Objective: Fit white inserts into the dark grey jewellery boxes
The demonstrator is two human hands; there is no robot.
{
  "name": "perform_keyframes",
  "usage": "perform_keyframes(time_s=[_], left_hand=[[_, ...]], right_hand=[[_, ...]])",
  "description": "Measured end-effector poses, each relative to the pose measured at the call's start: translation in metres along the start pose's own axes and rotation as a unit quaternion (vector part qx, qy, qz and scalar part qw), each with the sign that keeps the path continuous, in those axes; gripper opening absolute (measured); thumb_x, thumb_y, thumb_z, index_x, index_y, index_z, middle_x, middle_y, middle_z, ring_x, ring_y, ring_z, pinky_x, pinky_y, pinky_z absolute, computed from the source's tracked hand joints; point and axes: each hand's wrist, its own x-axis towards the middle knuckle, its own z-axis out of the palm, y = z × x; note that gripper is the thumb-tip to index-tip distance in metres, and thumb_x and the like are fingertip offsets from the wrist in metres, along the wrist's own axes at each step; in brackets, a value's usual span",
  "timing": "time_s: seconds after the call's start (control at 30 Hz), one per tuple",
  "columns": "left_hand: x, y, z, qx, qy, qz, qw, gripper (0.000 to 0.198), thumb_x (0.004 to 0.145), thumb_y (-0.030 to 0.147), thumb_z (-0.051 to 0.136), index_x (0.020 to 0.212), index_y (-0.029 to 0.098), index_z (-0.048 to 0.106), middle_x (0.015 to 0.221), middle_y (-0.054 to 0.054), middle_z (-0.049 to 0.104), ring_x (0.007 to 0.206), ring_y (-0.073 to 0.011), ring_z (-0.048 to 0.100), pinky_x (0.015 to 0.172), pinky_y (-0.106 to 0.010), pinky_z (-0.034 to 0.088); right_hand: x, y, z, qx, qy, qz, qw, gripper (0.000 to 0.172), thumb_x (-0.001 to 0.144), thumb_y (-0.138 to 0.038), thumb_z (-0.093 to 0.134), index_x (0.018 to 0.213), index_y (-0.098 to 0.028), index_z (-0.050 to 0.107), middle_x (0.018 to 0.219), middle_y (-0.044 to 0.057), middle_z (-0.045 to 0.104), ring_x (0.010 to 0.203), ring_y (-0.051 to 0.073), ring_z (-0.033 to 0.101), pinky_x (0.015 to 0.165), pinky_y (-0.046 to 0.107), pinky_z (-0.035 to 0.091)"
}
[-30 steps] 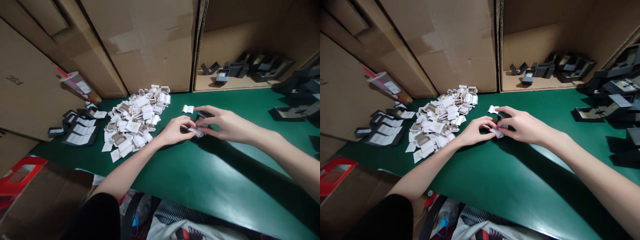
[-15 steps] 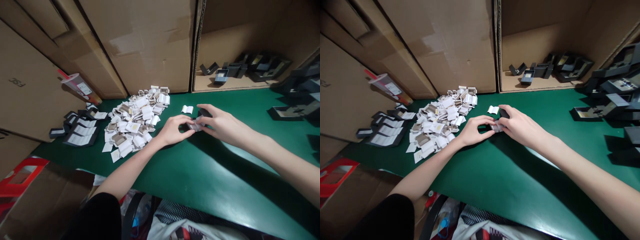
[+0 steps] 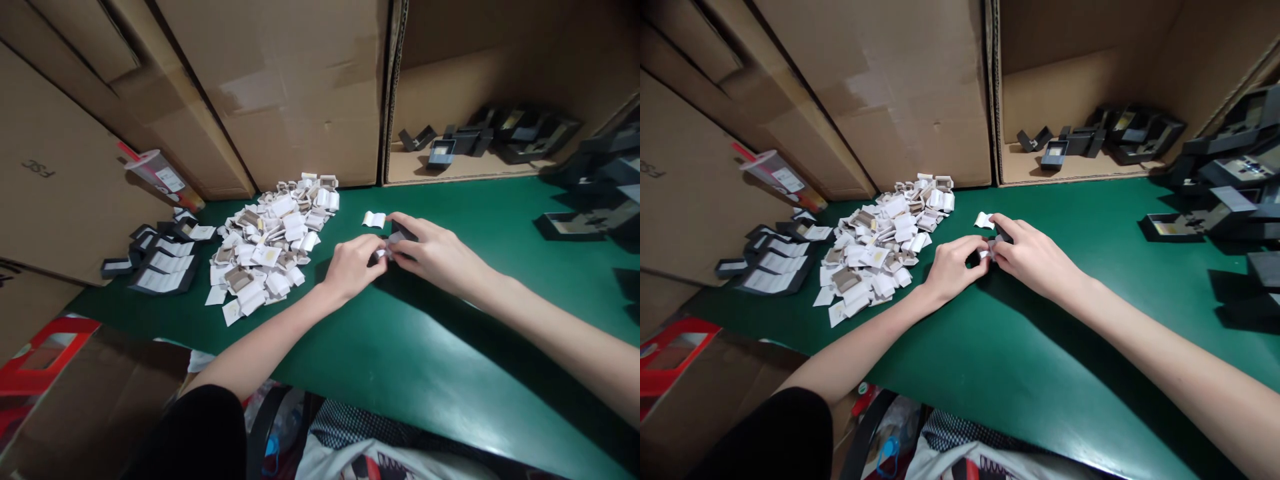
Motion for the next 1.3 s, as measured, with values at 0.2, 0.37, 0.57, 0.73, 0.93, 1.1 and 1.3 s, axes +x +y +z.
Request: perform_keyframes(time_s=[0.2, 0.37, 0.57, 0.73, 0.93, 1.1, 1.3], left_hand=[[0.001, -0.005, 0.002, 0.028, 0.001, 0.027, 0.999, 0.012, 0.081, 0.016, 0.056, 0.091, 0.018, 0.063, 0.097, -0.003, 0.070, 0.088, -0.0174, 0.066, 0.073, -0.025, 0.048], [0.000, -0.007, 0.002, 0.030, 0.013, 0.036, 0.999, 0.006, 0.082, 0.016, 0.056, 0.083, 0.017, 0.062, 0.094, -0.003, 0.070, 0.086, -0.0159, 0.067, 0.072, -0.024, 0.049], [-0.002, -0.008, 0.002, 0.027, 0.025, 0.041, 0.998, 0.008, 0.085, 0.021, 0.057, 0.081, 0.018, 0.063, 0.100, -0.003, 0.069, 0.087, -0.0150, 0.067, 0.075, -0.024, 0.050], [-0.002, -0.005, 0.003, 0.026, 0.033, 0.020, 0.999, 0.004, 0.081, 0.020, 0.059, 0.080, 0.017, 0.062, 0.098, -0.002, 0.068, 0.085, -0.0145, 0.066, 0.073, -0.023, 0.050], [0.000, -0.002, 0.002, 0.043, 0.036, 0.014, 0.998, 0.005, 0.082, 0.017, 0.057, 0.083, 0.019, 0.061, 0.094, 0.002, 0.067, 0.075, -0.0112, 0.063, 0.059, -0.021, 0.044], [-0.001, -0.010, 0.002, 0.043, 0.028, 0.048, 0.998, 0.012, 0.088, 0.022, 0.056, 0.079, 0.018, 0.062, 0.103, -0.001, 0.067, 0.085, -0.0132, 0.066, 0.065, -0.021, 0.046], [-0.001, -0.020, 0.001, 0.036, 0.019, 0.081, 0.996, 0.013, 0.089, 0.027, 0.059, 0.082, 0.019, 0.066, 0.110, -0.002, 0.068, 0.090, -0.0151, 0.068, 0.073, -0.023, 0.050]], right_hand=[[-0.001, 0.002, 0.007, -0.029, 0.026, -0.005, 0.999, 0.022, 0.089, -0.018, 0.047, 0.089, -0.013, 0.068, 0.134, 0.018, 0.051, 0.102, 0.029, 0.061, 0.076, 0.040, 0.055], [-0.003, 0.004, 0.014, -0.014, 0.070, -0.024, 0.997, 0.023, 0.091, -0.018, 0.045, 0.086, -0.014, 0.067, 0.137, 0.017, 0.050, 0.109, 0.029, 0.060, 0.083, 0.040, 0.055], [-0.006, 0.008, 0.019, 0.038, 0.097, -0.014, 0.994, 0.022, 0.092, -0.021, 0.048, 0.087, -0.018, 0.069, 0.138, 0.013, 0.051, 0.111, 0.027, 0.061, 0.086, 0.040, 0.055], [-0.010, 0.008, 0.024, 0.051, 0.118, -0.018, 0.992, 0.018, 0.091, -0.021, 0.050, 0.095, -0.018, 0.067, 0.140, 0.013, 0.049, 0.116, 0.026, 0.057, 0.090, 0.039, 0.054], [-0.014, 0.009, 0.029, 0.075, 0.111, -0.032, 0.990, 0.019, 0.090, -0.017, 0.050, 0.100, -0.018, 0.066, 0.147, 0.012, 0.038, 0.129, 0.028, 0.045, 0.094, 0.042, 0.051], [-0.014, 0.010, 0.032, 0.087, 0.126, -0.024, 0.988, 0.018, 0.090, -0.016, 0.050, 0.094, -0.019, 0.067, 0.148, 0.010, 0.038, 0.129, 0.028, 0.045, 0.095, 0.042, 0.051], [-0.014, 0.009, 0.033, 0.089, 0.138, -0.021, 0.986, 0.017, 0.089, -0.015, 0.050, 0.096, -0.019, 0.066, 0.145, 0.012, 0.042, 0.127, 0.028, 0.047, 0.092, 0.042, 0.053]])
